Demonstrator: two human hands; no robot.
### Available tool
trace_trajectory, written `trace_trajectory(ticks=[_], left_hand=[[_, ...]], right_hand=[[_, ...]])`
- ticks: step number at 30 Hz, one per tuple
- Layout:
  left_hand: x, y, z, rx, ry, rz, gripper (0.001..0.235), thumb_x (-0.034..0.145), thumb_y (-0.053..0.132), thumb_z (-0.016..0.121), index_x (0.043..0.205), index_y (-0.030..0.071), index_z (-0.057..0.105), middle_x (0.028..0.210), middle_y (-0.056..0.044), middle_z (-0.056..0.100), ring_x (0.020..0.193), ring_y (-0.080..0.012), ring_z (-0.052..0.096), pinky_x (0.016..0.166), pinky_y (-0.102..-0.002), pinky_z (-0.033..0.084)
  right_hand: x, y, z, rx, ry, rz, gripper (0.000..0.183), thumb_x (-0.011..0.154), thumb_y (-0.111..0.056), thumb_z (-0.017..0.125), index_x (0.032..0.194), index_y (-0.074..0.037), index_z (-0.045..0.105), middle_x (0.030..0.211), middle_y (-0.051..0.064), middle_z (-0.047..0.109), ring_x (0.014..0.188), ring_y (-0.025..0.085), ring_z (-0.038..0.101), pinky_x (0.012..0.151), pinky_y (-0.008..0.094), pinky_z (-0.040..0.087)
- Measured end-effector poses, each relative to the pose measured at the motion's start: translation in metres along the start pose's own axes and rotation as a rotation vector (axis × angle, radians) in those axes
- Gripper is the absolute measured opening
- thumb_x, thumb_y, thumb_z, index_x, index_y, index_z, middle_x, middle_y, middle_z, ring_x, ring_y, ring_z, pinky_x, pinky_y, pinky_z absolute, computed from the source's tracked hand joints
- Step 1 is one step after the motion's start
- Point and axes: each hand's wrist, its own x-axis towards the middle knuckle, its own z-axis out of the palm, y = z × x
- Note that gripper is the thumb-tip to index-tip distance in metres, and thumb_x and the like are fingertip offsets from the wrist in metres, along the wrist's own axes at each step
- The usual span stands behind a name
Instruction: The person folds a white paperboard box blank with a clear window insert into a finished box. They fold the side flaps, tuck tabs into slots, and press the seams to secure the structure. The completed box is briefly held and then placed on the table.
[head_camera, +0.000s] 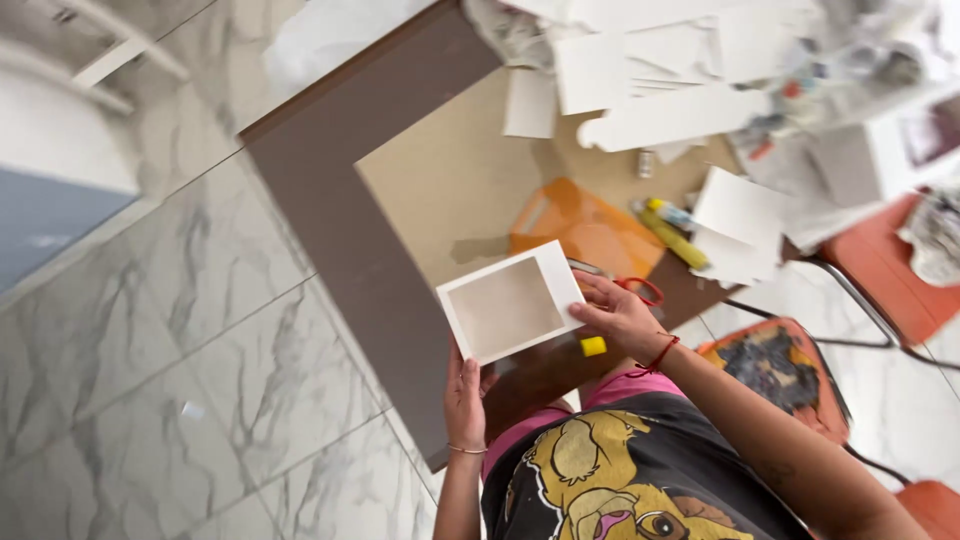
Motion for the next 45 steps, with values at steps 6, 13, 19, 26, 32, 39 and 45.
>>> trace_trajectory(ticks=[6, 13, 19, 26, 32, 39, 45], left_hand=[[0.005, 0.000, 0.051, 0.093, -0.394, -0.018, 0.064, 0.079, 0.040, 0.043, 0.133, 0.013, 0.026, 0.131, -0.004, 0.038, 0.114, -0.0128, 0.042, 0.083, -0.025, 0.042], [0.014, -0.042, 0.075, 0.316, -0.296, -0.026, 0.041, 0.078, 0.019, 0.054, 0.117, 0.010, 0.049, 0.120, -0.004, 0.053, 0.106, -0.0135, 0.052, 0.092, -0.024, 0.041], [0.022, -0.065, 0.086, 0.255, -0.160, -0.039, 0.037, 0.078, 0.015, 0.055, 0.114, 0.006, 0.052, 0.115, -0.008, 0.057, 0.102, -0.0141, 0.055, 0.091, -0.023, 0.042], [0.022, -0.067, 0.113, 0.305, -0.105, -0.071, 0.040, 0.078, 0.020, 0.053, 0.116, 0.007, 0.050, 0.120, -0.007, 0.054, 0.110, -0.0179, 0.052, 0.092, -0.026, 0.040], [0.017, -0.056, 0.110, 0.505, -0.077, -0.135, 0.039, 0.077, 0.025, 0.050, 0.115, 0.016, 0.051, 0.123, -0.004, 0.048, 0.116, -0.0198, 0.045, 0.089, -0.033, 0.043], [0.017, -0.088, 0.043, 0.533, 0.088, -0.058, 0.038, 0.074, 0.021, 0.054, 0.111, 0.014, 0.054, 0.115, -0.005, 0.056, 0.109, -0.0215, 0.051, 0.087, -0.031, 0.043], [0.019, -0.132, -0.043, 0.720, 0.528, 0.186, 0.051, 0.069, 0.019, 0.065, 0.116, 0.009, 0.050, 0.121, -0.025, 0.039, 0.115, -0.0400, 0.037, 0.095, -0.046, 0.032]], right_hand=[[-0.040, 0.030, -0.122, 0.514, 0.353, -0.368, 0.018, 0.080, -0.023, 0.056, 0.088, -0.007, 0.054, 0.079, 0.004, 0.061, 0.072, 0.016, 0.060, 0.070, 0.030, 0.052], [-0.082, -0.039, -0.211, 0.947, 0.864, -0.606, 0.057, 0.054, -0.024, 0.076, 0.101, -0.006, 0.050, 0.104, 0.010, 0.052, 0.091, 0.020, 0.060, 0.068, 0.022, 0.060], [-0.039, -0.097, -0.270, 0.934, 1.124, -0.605, 0.045, 0.063, -0.022, 0.068, 0.099, -0.002, 0.049, 0.093, 0.015, 0.060, 0.081, 0.024, 0.061, 0.059, 0.025, 0.060], [0.014, -0.092, -0.319, 0.745, 1.100, -0.379, 0.039, 0.059, -0.037, 0.062, 0.087, -0.013, 0.049, 0.095, 0.005, 0.062, 0.088, 0.017, 0.062, 0.069, 0.029, 0.055], [0.009, -0.052, -0.338, 0.599, 1.109, -0.359, 0.066, 0.060, -0.048, 0.059, 0.119, -0.022, 0.049, 0.100, 0.002, 0.049, 0.095, 0.016, 0.056, 0.085, 0.032, 0.055], [-0.002, 0.013, -0.203, -0.385, 0.793, -0.456, 0.012, 0.091, -0.004, 0.052, 0.099, -0.013, 0.054, 0.088, 0.001, 0.057, 0.076, 0.007, 0.056, 0.060, 0.016, 0.049], [0.052, 0.091, -0.147, -1.258, 0.287, -0.780, 0.035, 0.069, -0.017, 0.073, 0.102, -0.017, 0.061, 0.085, 0.006, 0.048, 0.077, 0.025, 0.055, 0.072, 0.035, 0.046]])
